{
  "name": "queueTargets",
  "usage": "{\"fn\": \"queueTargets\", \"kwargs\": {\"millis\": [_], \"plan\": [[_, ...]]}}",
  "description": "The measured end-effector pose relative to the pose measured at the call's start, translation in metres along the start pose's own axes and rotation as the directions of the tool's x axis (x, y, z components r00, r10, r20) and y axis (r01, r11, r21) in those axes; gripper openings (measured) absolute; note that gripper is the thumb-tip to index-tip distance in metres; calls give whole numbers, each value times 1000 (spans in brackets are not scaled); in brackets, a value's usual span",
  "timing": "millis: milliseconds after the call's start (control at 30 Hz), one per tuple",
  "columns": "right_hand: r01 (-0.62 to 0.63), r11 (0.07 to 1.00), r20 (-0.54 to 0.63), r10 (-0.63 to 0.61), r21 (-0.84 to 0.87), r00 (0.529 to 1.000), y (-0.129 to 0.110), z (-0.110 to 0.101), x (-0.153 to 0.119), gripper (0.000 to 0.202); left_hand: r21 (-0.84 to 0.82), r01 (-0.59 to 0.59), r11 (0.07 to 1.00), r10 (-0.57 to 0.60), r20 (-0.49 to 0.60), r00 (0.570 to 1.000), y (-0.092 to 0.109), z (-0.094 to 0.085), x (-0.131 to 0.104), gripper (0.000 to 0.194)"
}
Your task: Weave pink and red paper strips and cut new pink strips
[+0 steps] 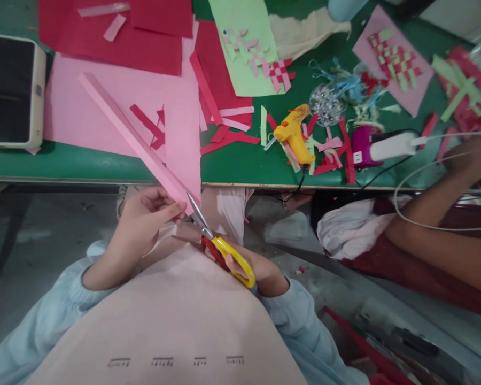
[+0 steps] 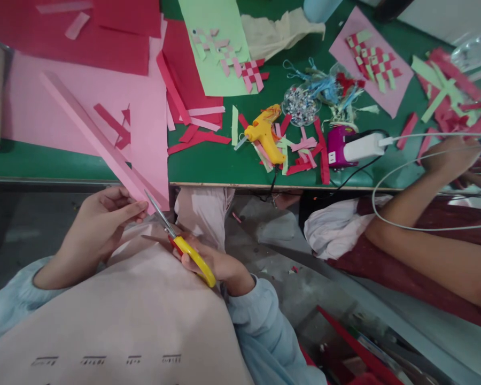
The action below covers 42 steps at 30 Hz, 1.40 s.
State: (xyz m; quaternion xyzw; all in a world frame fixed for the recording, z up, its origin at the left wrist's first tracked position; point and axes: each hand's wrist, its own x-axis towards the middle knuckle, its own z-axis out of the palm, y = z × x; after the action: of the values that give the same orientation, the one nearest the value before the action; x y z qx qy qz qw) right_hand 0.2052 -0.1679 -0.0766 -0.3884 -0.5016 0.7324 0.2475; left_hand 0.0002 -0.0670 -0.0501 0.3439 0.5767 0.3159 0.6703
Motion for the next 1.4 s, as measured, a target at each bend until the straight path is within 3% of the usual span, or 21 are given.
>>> {"fn": "queueTargets", "kwargs": {"millis": [233,367,733,1400], "plan": [[-80,986,-24,84,143,996,8,6,-5,73,31,4,1000,-4,5,1000,0,-2,0,13],[-100,969,-42,113,228,993,10,9,-8,64,16,15,1000,-15,-10,1000,-3,-3,2,14],[-56,973,-26,63,224,998,4,6,-7,53,-46,111,993,-111,4,994,-4,-9,3,22],[-29,975,34,22,221,999,4,1,-4,51,-90,159,983,-154,52,987,-1,-13,6,25]]}}
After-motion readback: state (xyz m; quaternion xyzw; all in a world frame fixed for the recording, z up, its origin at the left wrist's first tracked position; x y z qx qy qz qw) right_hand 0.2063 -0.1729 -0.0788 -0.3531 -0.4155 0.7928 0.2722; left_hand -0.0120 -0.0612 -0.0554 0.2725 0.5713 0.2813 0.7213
